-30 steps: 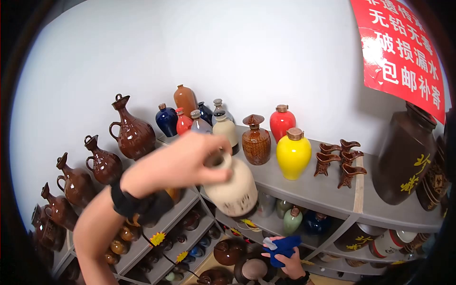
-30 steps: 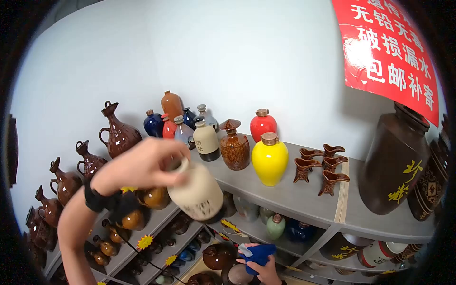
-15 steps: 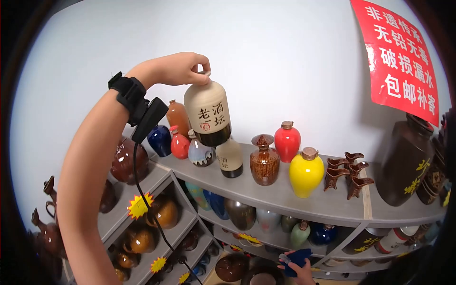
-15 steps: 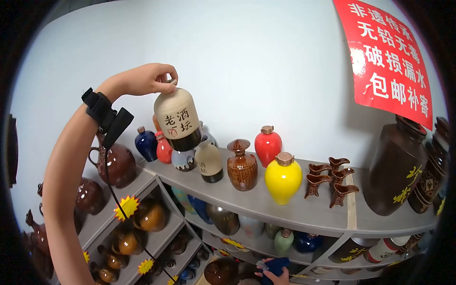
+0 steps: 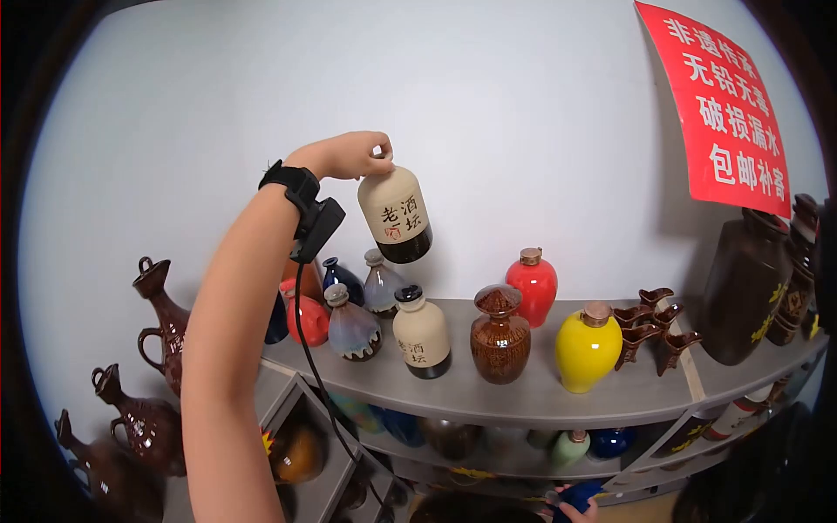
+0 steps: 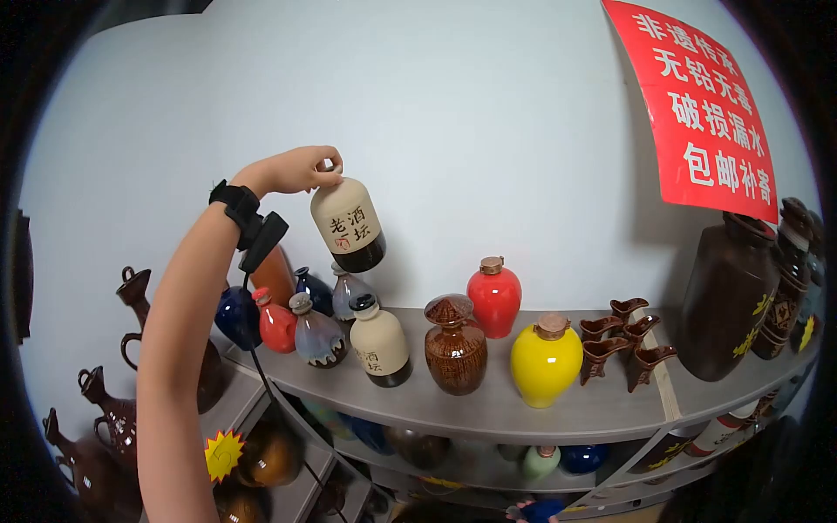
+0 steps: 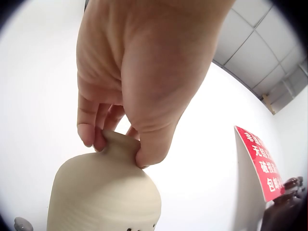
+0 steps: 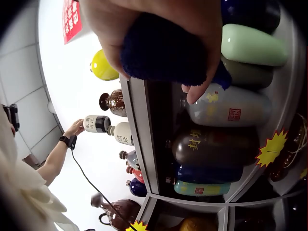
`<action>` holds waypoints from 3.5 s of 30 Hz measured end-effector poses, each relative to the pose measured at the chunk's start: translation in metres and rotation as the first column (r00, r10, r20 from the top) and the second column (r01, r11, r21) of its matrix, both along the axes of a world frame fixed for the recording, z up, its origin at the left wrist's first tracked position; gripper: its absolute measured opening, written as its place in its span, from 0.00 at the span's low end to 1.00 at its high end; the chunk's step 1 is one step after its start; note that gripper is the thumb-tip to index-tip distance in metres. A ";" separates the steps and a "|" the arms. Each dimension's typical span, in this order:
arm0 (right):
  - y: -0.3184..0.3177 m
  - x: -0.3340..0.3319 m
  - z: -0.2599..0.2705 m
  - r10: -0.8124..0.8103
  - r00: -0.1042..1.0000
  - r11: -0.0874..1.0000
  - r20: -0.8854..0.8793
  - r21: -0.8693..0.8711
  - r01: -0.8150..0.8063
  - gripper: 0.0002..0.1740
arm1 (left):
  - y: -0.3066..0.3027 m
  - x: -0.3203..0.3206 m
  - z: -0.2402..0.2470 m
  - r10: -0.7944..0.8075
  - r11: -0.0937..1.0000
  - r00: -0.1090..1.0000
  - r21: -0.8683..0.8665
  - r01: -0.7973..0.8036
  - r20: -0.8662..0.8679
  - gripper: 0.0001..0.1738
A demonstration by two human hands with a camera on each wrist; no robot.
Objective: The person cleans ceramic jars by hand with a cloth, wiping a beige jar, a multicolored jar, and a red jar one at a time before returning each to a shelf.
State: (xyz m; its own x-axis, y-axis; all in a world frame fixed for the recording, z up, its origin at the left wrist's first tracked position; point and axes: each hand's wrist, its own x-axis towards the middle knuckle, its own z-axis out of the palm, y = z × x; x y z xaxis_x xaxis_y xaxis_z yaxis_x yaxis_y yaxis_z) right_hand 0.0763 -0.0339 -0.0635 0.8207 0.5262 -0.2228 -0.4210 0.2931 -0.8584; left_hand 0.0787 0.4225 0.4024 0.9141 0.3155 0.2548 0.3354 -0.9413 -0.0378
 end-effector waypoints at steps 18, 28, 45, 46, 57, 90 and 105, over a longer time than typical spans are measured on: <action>0.015 -0.032 -0.002 -0.162 0.987 0.974 -0.005 -0.159 0.159 0.08 | 0.086 0.078 -0.125 -0.214 0.972 0.957 -0.142 0.188 -0.197 0.22; 0.015 -0.040 -0.020 -0.201 0.980 0.966 0.009 -0.166 0.200 0.11 | 0.108 0.096 -0.173 -0.269 0.961 0.935 -0.127 0.245 -0.229 0.22; 0.022 -0.038 -0.028 -0.228 0.973 0.947 -0.028 -0.239 0.215 0.15 | 0.123 0.109 -0.191 -0.356 0.926 0.895 -0.234 0.297 -0.270 0.26; 0.023 -0.037 -0.029 -0.235 0.972 0.946 -0.025 -0.237 0.223 0.15 | 0.123 0.110 -0.191 -0.361 0.923 0.895 -0.236 0.304 -0.263 0.26; 0.033 -0.036 -0.049 -0.241 0.970 0.959 -0.044 -0.167 0.230 0.13 | 0.112 0.096 -0.191 -0.308 0.939 0.940 -0.206 0.276 -0.144 0.29; 0.032 -0.040 -0.086 0.110 0.909 0.994 -0.401 0.044 -0.101 0.13 | 0.062 -0.098 -0.371 0.381 0.882 0.461 -0.465 0.079 0.801 0.66; -0.017 -0.043 -0.146 0.234 0.966 0.963 -0.115 -0.107 -0.246 0.19 | 0.066 -0.094 -0.380 0.397 0.895 0.370 -0.443 0.044 0.840 0.58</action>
